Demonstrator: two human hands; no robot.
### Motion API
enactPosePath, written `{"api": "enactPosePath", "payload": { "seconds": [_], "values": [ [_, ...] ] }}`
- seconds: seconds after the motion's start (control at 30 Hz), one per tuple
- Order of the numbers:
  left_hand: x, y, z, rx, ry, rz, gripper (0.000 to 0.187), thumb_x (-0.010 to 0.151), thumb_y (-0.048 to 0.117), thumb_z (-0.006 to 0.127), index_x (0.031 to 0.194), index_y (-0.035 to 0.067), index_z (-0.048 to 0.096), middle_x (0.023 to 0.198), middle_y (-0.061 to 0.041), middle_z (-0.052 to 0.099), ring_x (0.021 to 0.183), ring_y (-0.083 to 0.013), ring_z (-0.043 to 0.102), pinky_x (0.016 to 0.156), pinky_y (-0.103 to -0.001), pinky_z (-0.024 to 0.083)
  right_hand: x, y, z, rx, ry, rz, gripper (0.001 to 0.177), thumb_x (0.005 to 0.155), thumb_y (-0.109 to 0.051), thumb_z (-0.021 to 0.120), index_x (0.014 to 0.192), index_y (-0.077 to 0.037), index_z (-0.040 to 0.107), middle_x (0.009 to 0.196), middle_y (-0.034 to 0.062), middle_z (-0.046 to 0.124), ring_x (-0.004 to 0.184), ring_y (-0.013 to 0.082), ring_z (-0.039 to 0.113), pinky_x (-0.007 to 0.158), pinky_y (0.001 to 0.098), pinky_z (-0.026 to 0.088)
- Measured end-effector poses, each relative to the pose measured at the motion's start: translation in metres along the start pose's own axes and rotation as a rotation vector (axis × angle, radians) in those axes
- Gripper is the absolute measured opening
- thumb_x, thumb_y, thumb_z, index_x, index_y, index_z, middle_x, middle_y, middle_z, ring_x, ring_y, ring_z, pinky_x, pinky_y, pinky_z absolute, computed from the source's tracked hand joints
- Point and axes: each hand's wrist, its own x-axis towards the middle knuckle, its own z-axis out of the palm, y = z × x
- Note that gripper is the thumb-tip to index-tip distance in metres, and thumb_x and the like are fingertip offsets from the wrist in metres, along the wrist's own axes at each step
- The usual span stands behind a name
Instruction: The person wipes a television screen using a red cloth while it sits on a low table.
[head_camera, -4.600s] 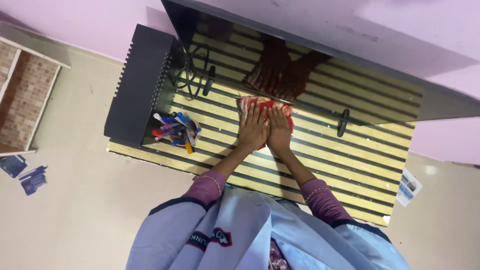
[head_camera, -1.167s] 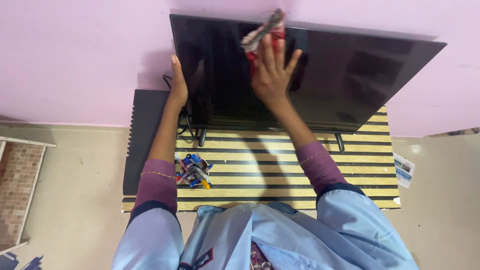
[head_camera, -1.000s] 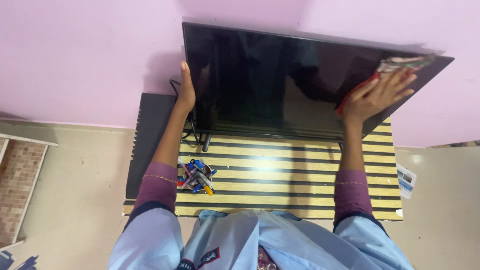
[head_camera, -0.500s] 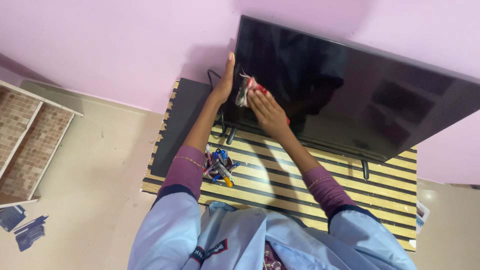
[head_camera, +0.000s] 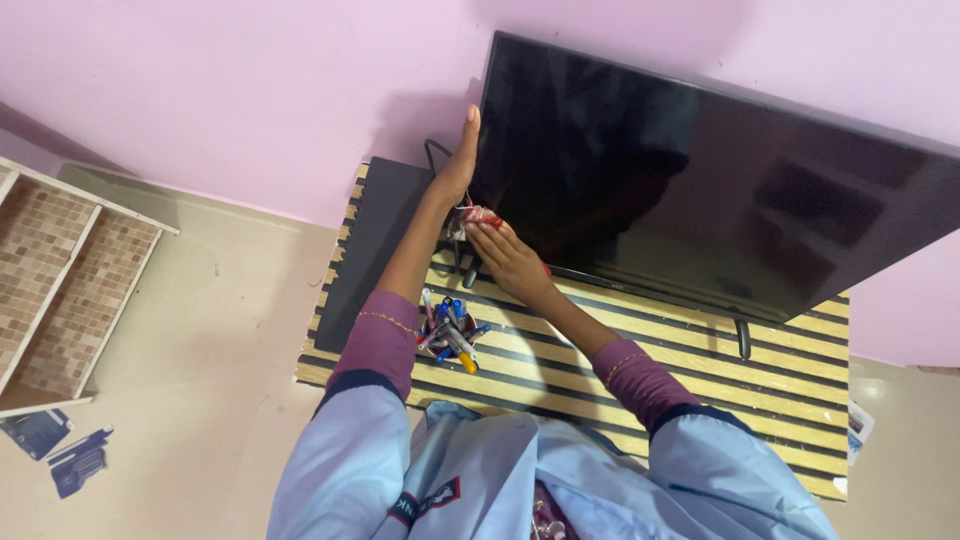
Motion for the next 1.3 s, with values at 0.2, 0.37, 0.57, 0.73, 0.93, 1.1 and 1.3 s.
{"api": "enactPosePath", "payload": {
  "seconds": [0.2,0.37,0.57,0.73,0.93,1.1,1.3],
  "values": [
    [0.007,-0.006,0.001,-0.041,0.007,0.039,0.112,0.091,0.085,0.015,0.164,0.002,-0.007,0.174,-0.014,-0.013,0.16,-0.0251,-0.013,0.128,-0.041,-0.001,0.066,0.113,-0.061,0.024,0.334,0.34,0.056,0.095,0.006,0.061,0.151,-0.001,0.055,0.16,0.0119,0.047,0.152,0.0306,0.041,0.128,0.0506,0.033],
    [0.0,-0.016,0.002,-0.024,0.017,0.048,0.111,0.094,0.084,0.014,0.165,0.002,-0.007,0.175,-0.015,-0.011,0.161,-0.0269,-0.011,0.13,-0.042,0.001,0.094,0.13,-0.072,-0.022,0.363,0.431,0.057,0.105,0.001,0.056,0.16,-0.002,0.042,0.166,0.0141,0.036,0.158,0.0338,0.031,0.133,0.0502,0.025],
    [0.008,-0.017,0.002,-0.024,0.042,0.037,0.108,0.093,0.082,0.013,0.164,0.002,-0.009,0.173,-0.014,-0.014,0.159,-0.0263,-0.013,0.128,-0.041,0.0,-0.005,0.029,-0.021,-0.133,0.006,0.139,0.059,0.099,-0.016,0.054,0.156,-0.004,0.052,0.163,0.01,0.046,0.154,0.0248,0.038,0.13,0.0422,0.026],
    [0.004,-0.02,0.0,0.008,0.051,0.097,0.108,0.096,0.081,0.012,0.164,0.0,-0.01,0.174,-0.016,-0.017,0.161,-0.0263,-0.016,0.13,-0.041,-0.005,-0.155,0.179,-0.048,-0.276,0.24,0.648,0.053,0.11,-0.024,0.046,0.155,0.003,0.043,0.161,0.0247,0.041,0.153,0.0434,0.033,0.128,0.0603,0.023],
    [0.0,-0.015,0.004,-0.015,0.077,0.062,0.11,0.095,0.083,0.013,0.163,-0.001,-0.01,0.173,-0.018,-0.016,0.161,-0.0278,-0.014,0.13,-0.041,-0.002,-0.261,0.303,-0.116,-0.382,0.617,1.483,0.057,0.122,-0.03,0.027,0.169,-0.001,0.011,0.178,0.0189,0.01,0.165,0.0335,0.012,0.14,0.0464,0.012],
    [-0.002,-0.011,0.006,-0.008,0.091,0.033,0.11,0.094,0.083,0.013,0.163,0.0,-0.01,0.173,-0.018,-0.012,0.161,-0.0281,-0.009,0.129,-0.041,0.002,-0.076,0.212,-0.066,-0.255,0.606,1.255,0.058,0.119,-0.03,0.03,0.168,-0.004,0.012,0.177,0.0157,0.008,0.163,0.0331,0.005,0.136,0.049,0.004],
    [-0.006,-0.001,0.005,-0.116,-0.035,0.131,0.105,0.099,0.08,0.012,0.166,0.0,-0.002,0.177,-0.02,0.001,0.164,-0.0298,0.002,0.133,-0.042,0.007,0.121,0.098,-0.073,-0.04,0.27,0.421,0.059,0.109,-0.01,0.053,0.165,0.0,0.033,0.17,0.0157,0.03,0.161,0.0297,0.024,0.136,0.0489,0.018]
  ]
}}
